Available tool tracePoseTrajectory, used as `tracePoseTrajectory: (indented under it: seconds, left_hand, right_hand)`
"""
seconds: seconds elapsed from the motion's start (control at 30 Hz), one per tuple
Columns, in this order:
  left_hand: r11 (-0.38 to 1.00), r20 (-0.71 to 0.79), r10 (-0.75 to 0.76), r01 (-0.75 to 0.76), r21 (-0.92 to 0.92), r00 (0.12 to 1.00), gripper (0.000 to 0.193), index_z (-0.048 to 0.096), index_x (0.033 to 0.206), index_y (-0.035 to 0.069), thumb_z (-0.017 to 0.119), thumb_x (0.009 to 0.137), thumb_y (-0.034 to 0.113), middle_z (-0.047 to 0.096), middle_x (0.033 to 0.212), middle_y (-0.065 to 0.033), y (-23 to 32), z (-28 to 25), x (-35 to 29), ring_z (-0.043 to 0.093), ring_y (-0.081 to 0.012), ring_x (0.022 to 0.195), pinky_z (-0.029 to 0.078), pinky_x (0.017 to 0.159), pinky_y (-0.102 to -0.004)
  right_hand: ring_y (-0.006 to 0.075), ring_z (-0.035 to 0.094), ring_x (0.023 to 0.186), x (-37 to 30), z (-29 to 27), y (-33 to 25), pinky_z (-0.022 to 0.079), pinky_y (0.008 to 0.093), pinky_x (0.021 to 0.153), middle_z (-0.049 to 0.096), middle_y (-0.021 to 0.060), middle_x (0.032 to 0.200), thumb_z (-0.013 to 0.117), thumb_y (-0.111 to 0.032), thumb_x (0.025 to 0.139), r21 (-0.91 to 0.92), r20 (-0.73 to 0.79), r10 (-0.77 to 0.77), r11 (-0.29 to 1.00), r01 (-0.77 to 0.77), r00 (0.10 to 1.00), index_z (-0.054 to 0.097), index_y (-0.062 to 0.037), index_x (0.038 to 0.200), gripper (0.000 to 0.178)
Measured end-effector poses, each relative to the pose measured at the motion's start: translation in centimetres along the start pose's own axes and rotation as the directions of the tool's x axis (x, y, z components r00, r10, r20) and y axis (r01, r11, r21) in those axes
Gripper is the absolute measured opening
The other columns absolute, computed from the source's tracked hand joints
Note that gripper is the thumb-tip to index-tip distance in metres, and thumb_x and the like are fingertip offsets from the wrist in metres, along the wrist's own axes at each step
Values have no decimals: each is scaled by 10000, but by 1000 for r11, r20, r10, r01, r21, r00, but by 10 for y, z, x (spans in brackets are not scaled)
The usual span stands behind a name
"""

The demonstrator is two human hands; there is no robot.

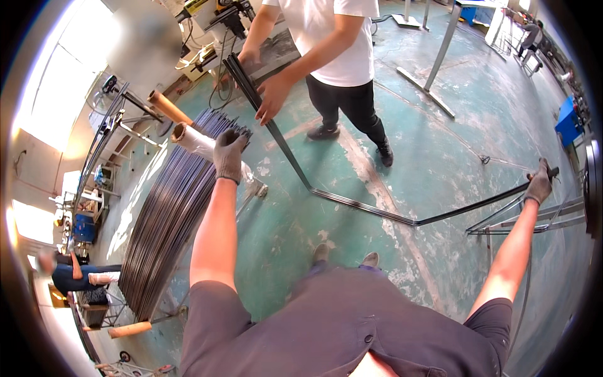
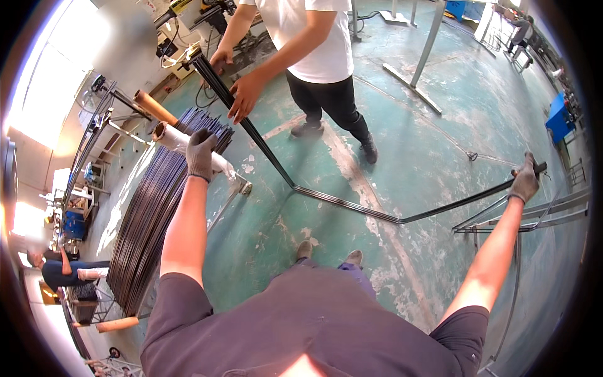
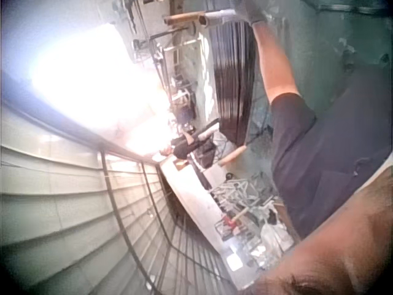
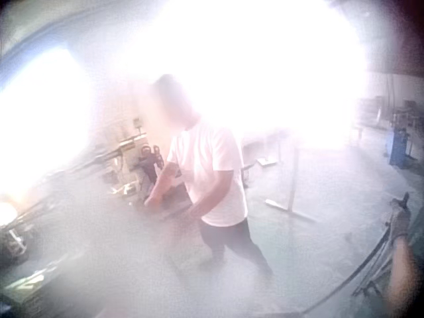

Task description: The person handles multiple long metal rods, aligns them, and uses a manual bending machine to bend them into curved shapes. The person repeatedly positions rods in the machine, operates the bending mechanism, and removes the bent pieces.

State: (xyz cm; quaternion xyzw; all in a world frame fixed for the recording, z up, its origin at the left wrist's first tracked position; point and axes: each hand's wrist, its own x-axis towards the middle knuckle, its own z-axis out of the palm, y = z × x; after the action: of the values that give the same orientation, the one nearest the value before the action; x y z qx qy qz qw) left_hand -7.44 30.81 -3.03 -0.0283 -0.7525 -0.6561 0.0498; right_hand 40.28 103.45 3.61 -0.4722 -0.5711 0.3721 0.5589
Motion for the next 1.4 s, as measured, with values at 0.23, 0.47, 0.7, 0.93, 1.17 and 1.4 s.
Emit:
tracePoseTrajectory:
  seconds: [0.23, 0.47, 0.7, 0.93, 1.17, 1.4]
  left_hand:
    - [973, -17, 14, -10, 231, 1000, 432, 678, 1247, 6, 787, 886, 218, 724, 966, -26, 27, 25, 15, 647, -123, 864, 525, 754, -278]
    - [986, 69, -118, 125, -108, 991, 246, 712, 1189, 79, 736, 972, 194, 712, 973, -39, 4, 52, 31, 660, -181, 879, 566, 768, -328]
    - [980, 248, 159, -122, -159, 956, 94, 653, 927, 53, 656, 1011, 95, 663, 760, -47, 39, 162, 11, 613, -147, 715, 503, 705, -293]
    - [968, 309, 197, -135, -211, 931, 83, 647, 973, 26, 654, 1014, 98, 604, 738, -30, 119, 311, 51, 589, -157, 659, 500, 661, -291]
    - [957, 509, 115, 42, -286, 853, 168, 657, 964, 34, 684, 1015, 193, 577, 707, -22, 133, 556, 88, 553, -143, 557, 505, 546, -311]
    - [971, 628, 113, 49, -235, 770, 170, 626, 945, 19, 694, 1002, 163, 579, 672, -41, 136, 851, 98, 567, -166, 523, 524, 512, -333]
  right_hand:
    - [103, 472, 578, -2, -66, 23, 426, 262, 553, 498, -33, 664, 668, -393, 991, -19, 16, 44, 999, -43, 999, 788, -73, 1012, 342]
    - [95, 504, 649, -44, -106, 50, 514, 287, 631, 541, -12, 787, 553, -205, 1028, 13, 68, -144, 990, 143, 987, 697, -15, 1249, 325]
    - [106, 466, 425, -70, -95, 53, 385, 287, 447, 486, -15, 525, 699, -387, 1017, 241, 42, 3, 971, -13, 999, 657, -22, 744, 457]
    - [91, 425, 470, -2, -204, -28, 310, 290, 477, 454, -26, 548, 637, -441, 1043, 104, 45, -76, 992, 71, 996, 592, -77, 722, 487]
    - [76, 304, 483, 39, -269, -95, 263, 277, 476, 297, -74, 565, 531, -532, 1063, 157, 219, -179, 977, 147, 959, 508, -126, 844, 462]
    - [74, 262, 475, 120, -254, -133, 200, 281, 482, 283, -78, 562, 546, -446, 1082, -49, -26, -146, 988, 145, 989, 479, -149, 787, 424]
